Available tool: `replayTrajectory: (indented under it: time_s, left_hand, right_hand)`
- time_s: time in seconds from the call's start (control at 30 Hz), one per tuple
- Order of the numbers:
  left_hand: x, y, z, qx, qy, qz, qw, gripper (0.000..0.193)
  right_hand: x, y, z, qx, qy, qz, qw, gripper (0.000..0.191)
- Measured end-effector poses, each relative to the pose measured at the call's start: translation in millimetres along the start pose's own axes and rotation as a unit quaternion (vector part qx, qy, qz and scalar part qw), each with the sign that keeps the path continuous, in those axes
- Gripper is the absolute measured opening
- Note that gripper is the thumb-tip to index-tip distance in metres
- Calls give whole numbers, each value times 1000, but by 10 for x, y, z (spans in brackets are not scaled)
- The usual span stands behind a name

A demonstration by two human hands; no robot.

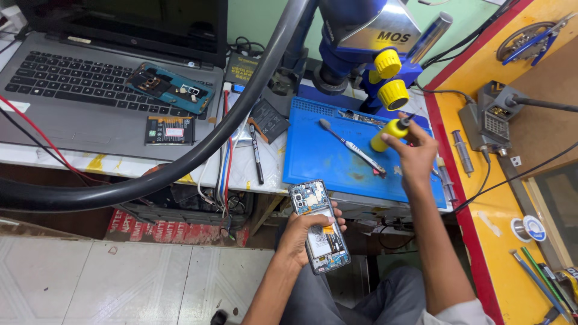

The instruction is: The person cleans the interior of a disassembled smartphone. They apply liquid from a yellow bottle to the battery area, then use a brush to wipe the battery and surrounding components. The person also uses a small flat tool to scrape or lift residue from the camera module area.

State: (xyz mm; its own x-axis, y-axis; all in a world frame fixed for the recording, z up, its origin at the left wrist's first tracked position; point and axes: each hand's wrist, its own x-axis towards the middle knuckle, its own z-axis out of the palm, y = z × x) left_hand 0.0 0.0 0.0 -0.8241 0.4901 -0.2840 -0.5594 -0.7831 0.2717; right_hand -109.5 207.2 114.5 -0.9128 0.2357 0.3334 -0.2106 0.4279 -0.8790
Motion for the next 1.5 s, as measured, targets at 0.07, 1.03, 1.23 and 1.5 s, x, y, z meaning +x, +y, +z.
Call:
replayTrajectory:
  time_s: [0.07, 1.03, 1.23, 1.5]
  left_hand:
    - [7, 23, 18, 3, 0, 0, 1000, 44]
    - [56, -22, -5, 1, -33, -5, 999, 44]
    - [78, -110, -82, -16, -18, -6, 1000, 45]
    - [83, -135, -161, -26, -16, -23, 999, 45]
  right_hand:
    - [23, -29, 65, -7, 6, -5, 1000, 60]
    - [-407, 283, 435, -550, -78, -252, 792, 42]
    - [-777, 84, 283, -467, -52, -232, 852, 23]
    - [-1241, -71, -220, -332, -129, -201, 912, 24]
